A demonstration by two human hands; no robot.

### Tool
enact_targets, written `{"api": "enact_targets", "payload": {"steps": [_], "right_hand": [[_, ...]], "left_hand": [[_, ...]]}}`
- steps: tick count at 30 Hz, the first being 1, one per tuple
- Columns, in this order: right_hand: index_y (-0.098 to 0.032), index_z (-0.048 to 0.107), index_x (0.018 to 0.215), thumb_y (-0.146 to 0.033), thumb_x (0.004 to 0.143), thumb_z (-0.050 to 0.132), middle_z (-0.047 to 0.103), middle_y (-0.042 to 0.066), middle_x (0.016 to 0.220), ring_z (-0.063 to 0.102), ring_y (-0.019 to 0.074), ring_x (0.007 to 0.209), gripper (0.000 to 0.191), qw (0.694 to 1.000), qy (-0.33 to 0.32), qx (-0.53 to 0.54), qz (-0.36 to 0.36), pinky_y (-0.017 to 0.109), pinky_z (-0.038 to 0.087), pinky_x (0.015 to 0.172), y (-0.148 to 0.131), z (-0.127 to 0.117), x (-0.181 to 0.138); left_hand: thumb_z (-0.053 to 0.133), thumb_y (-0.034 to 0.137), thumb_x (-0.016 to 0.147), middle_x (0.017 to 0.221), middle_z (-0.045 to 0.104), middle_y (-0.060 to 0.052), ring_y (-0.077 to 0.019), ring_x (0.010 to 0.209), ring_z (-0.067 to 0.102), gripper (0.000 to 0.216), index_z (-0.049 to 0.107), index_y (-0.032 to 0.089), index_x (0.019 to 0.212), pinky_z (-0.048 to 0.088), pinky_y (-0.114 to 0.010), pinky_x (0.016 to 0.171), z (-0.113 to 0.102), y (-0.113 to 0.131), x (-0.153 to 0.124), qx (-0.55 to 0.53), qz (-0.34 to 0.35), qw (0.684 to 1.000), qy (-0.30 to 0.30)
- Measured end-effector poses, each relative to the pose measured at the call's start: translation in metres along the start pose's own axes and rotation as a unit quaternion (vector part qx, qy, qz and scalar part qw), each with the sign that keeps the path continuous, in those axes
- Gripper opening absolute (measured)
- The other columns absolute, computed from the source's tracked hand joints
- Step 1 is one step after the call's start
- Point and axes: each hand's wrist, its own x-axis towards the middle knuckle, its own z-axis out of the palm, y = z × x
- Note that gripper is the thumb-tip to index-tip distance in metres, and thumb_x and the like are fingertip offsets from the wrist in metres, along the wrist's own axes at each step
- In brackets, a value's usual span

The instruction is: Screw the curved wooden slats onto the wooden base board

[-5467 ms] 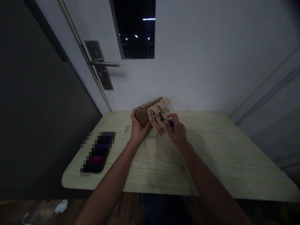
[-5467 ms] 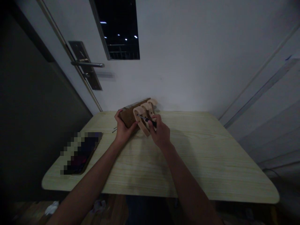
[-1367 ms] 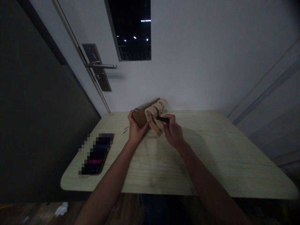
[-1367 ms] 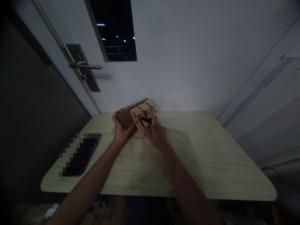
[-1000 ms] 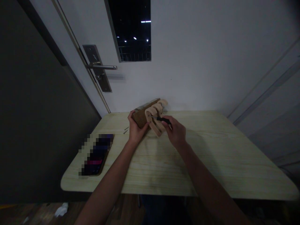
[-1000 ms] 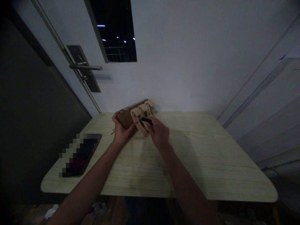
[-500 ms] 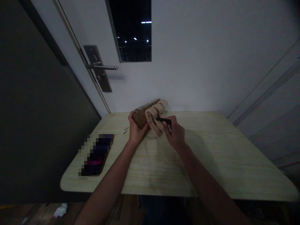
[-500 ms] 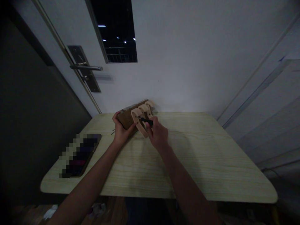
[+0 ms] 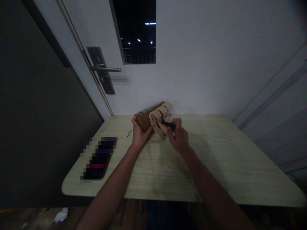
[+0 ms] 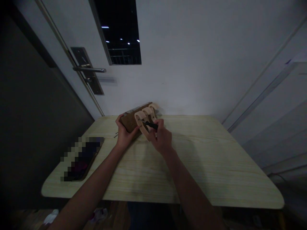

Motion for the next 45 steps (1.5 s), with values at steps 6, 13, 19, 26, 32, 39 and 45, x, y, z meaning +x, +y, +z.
{"api": "enact_targets", "payload": {"steps": [6, 13, 19, 26, 32, 39, 45], "right_hand": [[-0.021, 0.046, 0.093, -0.047, 0.093, 0.034, 0.059, -0.001, 0.059, 0.053, 0.0144, 0.046, 0.028, 0.998, 0.006, -0.058, 0.013, 0.024, 0.03, 0.047, 0.0009, -0.0013, 0.0027], [-0.02, 0.045, 0.113, -0.042, 0.095, 0.036, 0.065, 0.002, 0.074, 0.057, 0.0142, 0.054, 0.03, 0.999, 0.024, 0.028, -0.018, 0.024, 0.038, 0.052, 0.001, 0.0013, 0.0035], [-0.023, 0.036, 0.112, -0.035, 0.093, 0.039, 0.066, 0.007, 0.091, 0.063, 0.0158, 0.065, 0.023, 0.992, 0.008, 0.105, -0.064, 0.025, 0.045, 0.057, 0.0052, 0.0051, 0.0017], [-0.023, 0.042, 0.099, -0.04, 0.092, 0.04, 0.061, 0.0, 0.065, 0.056, 0.0149, 0.05, 0.018, 0.998, 0.015, 0.058, -0.001, 0.023, 0.035, 0.048, 0.0035, 0.0028, 0.0027], [-0.022, 0.049, 0.083, -0.046, 0.092, 0.043, 0.055, -0.002, 0.056, 0.048, 0.0121, 0.047, 0.026, 0.999, 0.02, 0.032, 0.025, 0.023, 0.031, 0.048, 0.0039, 0.0, 0.0056], [-0.023, 0.04, 0.106, -0.037, 0.089, 0.046, 0.053, -0.007, 0.056, 0.044, 0.0108, 0.041, 0.023, 0.994, -0.026, 0.104, 0.006, 0.021, 0.029, 0.044, 0.0029, 0.0025, 0.0019], [-0.024, 0.039, 0.094, -0.04, 0.09, 0.043, 0.056, -0.004, 0.059, 0.047, 0.0116, 0.044, 0.017, 0.996, -0.006, 0.086, 0.018, 0.022, 0.03, 0.045, 0.0029, 0.0032, 0.0036]], "left_hand": [[0.079, 0.036, 0.065, 0.136, 0.036, -0.013, -0.0279, 0.128, 0.041, 0.088, 0.024, 0.025, 0.133, 0.032, -0.046, 0.112, 0.0002, -0.0034, -0.0002, 0.003, -0.002, 1.0, -0.005], [0.079, 0.036, 0.066, 0.138, 0.036, -0.013, -0.0282, 0.13, 0.04, 0.088, 0.024, 0.025, 0.134, 0.032, -0.047, 0.112, 0.0002, -0.0024, 0.0, 0.006, -0.001, 1.0, -0.007], [0.078, 0.036, 0.067, 0.136, 0.038, -0.013, -0.0278, 0.128, 0.043, 0.088, 0.023, 0.025, 0.134, 0.034, -0.045, 0.111, 0.0006, -0.0035, 0.0, 0.009, 0.0, 1.0, -0.008], [0.078, 0.036, 0.067, 0.136, 0.038, -0.013, -0.0274, 0.128, 0.043, 0.086, 0.024, 0.024, 0.133, 0.034, -0.044, 0.111, 0.0002, -0.0018, 0.0, 0.007, -0.007, 1.0, -0.004], [0.078, 0.035, 0.067, 0.137, 0.037, -0.013, -0.0277, 0.129, 0.041, 0.087, 0.023, 0.025, 0.134, 0.033, -0.046, 0.111, 0.0007, -0.0038, -0.0007, 0.003, -0.005, 1.0, -0.009], [0.078, 0.034, 0.067, 0.137, 0.036, -0.013, -0.028, 0.129, 0.04, 0.087, 0.023, 0.025, 0.134, 0.032, -0.047, 0.112, 0.001, -0.0048, -0.0007, -0.002, -0.004, 1.0, -0.007], [0.078, 0.034, 0.068, 0.138, 0.036, -0.013, -0.028, 0.13, 0.04, 0.086, 0.023, 0.025, 0.134, 0.032, -0.046, 0.112, 0.001, -0.0058, -0.0002, 0.007, 0.0, 1.0, -0.006]]}}
